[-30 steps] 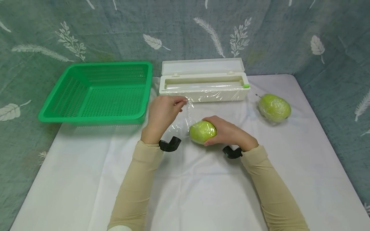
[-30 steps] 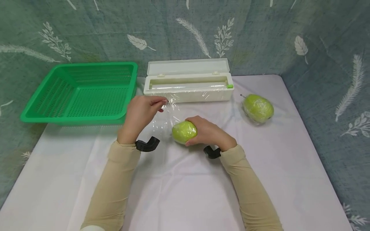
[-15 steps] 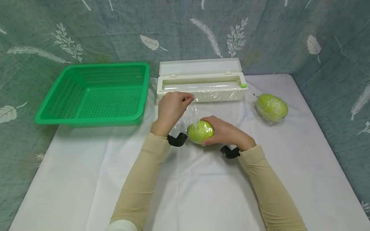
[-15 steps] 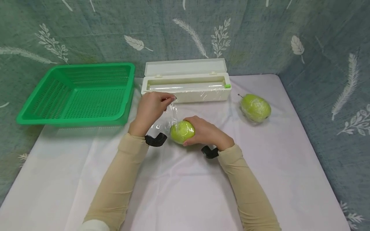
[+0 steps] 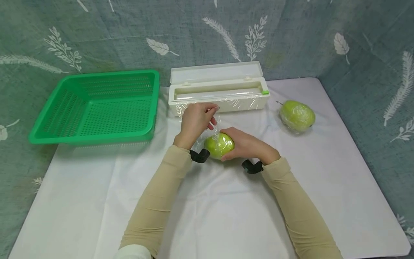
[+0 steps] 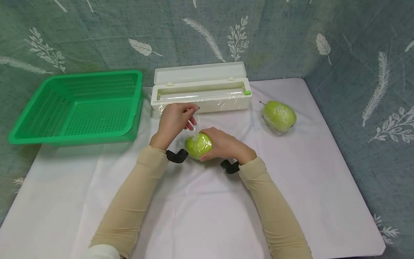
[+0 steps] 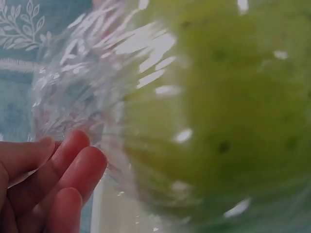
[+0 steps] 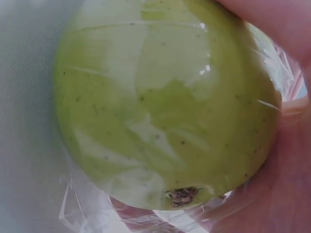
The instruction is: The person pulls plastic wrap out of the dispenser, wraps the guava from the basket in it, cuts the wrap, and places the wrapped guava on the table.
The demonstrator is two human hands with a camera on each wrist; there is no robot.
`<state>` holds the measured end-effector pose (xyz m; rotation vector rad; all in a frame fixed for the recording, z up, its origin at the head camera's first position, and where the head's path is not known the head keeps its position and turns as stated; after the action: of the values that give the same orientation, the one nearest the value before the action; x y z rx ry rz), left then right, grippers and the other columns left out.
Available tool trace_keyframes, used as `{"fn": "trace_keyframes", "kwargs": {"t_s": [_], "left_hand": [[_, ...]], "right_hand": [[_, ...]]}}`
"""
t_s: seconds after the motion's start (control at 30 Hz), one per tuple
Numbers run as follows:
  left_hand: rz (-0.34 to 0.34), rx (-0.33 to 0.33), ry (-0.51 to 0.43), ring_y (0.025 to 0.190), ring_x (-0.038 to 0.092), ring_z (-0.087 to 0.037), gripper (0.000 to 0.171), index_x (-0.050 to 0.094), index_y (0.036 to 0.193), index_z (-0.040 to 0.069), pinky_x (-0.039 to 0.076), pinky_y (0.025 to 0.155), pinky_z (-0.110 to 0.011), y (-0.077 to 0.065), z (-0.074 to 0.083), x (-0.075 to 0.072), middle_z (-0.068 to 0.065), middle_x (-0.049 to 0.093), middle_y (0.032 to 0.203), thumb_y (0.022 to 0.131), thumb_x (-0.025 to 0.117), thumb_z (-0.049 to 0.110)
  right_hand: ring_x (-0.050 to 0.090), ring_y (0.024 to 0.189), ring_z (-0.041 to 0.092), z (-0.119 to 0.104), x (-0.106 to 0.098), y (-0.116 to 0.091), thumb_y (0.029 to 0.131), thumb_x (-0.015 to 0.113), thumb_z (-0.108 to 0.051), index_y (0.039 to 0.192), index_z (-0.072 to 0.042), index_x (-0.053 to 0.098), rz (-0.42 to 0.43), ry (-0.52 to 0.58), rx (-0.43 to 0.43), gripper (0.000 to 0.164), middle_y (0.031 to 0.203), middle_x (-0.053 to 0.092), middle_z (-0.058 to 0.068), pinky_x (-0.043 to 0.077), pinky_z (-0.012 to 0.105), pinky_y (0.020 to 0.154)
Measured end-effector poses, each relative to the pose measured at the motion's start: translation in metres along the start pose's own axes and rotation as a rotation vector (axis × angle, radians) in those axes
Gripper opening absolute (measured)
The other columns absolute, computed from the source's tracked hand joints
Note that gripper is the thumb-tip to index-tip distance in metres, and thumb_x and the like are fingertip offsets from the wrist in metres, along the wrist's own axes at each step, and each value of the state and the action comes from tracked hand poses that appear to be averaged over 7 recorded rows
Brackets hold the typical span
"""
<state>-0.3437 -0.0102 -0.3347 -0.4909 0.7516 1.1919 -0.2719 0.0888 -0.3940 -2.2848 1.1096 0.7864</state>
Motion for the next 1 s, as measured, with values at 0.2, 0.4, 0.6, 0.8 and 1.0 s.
{"fn": "trace_keyframes", "kwargs": {"t_s": [0.2,0.4,0.6,0.8,1.0], "left_hand": [[0.001,-0.029,-0.038,0.045,0.059,-0.009,0.023,0.067,0.105,0.020,0.042,0.048,-0.028,0.000,-0.005,0.009,0.007,0.061,0.057,0.090,0.053,0.030],[-0.062,-0.035,-0.100,0.049,0.061,-0.011,0.022,0.068,0.099,0.016,0.044,0.054,-0.026,0.002,-0.009,0.023,0.003,0.063,0.060,0.090,0.054,0.030],[-0.099,-0.087,-0.238,0.053,0.061,-0.014,0.023,0.068,0.099,0.012,0.049,0.052,-0.025,0.002,-0.019,0.033,0.000,0.063,0.062,0.089,0.055,0.027],[-0.016,-0.147,-0.313,0.055,0.061,-0.012,0.023,0.068,0.100,0.014,0.050,0.053,-0.024,-0.005,-0.024,0.027,0.000,0.063,0.066,0.090,0.053,0.029],[0.039,-0.215,-0.378,0.056,0.062,-0.012,0.022,0.067,0.099,0.016,0.051,0.055,-0.026,-0.016,-0.033,0.027,-0.001,0.062,0.069,0.091,0.049,0.025]], "right_hand": [[0.046,0.096,0.014,-0.002,0.000,0.000,0.062,0.079,-0.042,0.129,-0.010,0.039,-0.007,0.004,-0.011,0.085,0.112,0.047,0.002,0.041,0.030,0.081],[0.047,0.095,0.015,-0.002,-0.001,-0.001,0.061,0.080,-0.040,0.128,-0.011,0.039,0.001,0.010,-0.016,0.083,0.111,0.047,0.002,0.040,0.031,0.080],[0.046,0.097,0.016,0.000,0.000,0.000,0.062,0.079,-0.043,0.129,-0.011,0.038,-0.015,-0.010,-0.019,0.084,0.114,0.047,0.003,0.040,0.032,0.081],[0.045,0.099,0.017,0.001,-0.003,0.001,0.060,0.079,-0.045,0.130,-0.013,0.038,-0.024,-0.040,0.005,0.087,0.115,0.048,0.002,0.039,0.034,0.082],[0.044,0.100,0.016,0.000,-0.001,0.002,0.060,0.080,-0.044,0.132,-0.013,0.037,-0.031,-0.017,-0.013,0.089,0.116,0.048,0.001,0.039,0.033,0.082]]}}
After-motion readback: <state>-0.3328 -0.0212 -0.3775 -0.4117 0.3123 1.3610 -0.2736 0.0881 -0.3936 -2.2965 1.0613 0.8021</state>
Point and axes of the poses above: each hand's wrist, its own y-axis towards the middle knuckle, its own x-axis out of the palm, z = x × y, the point moved 9 cm from there along y, towards the middle knuckle
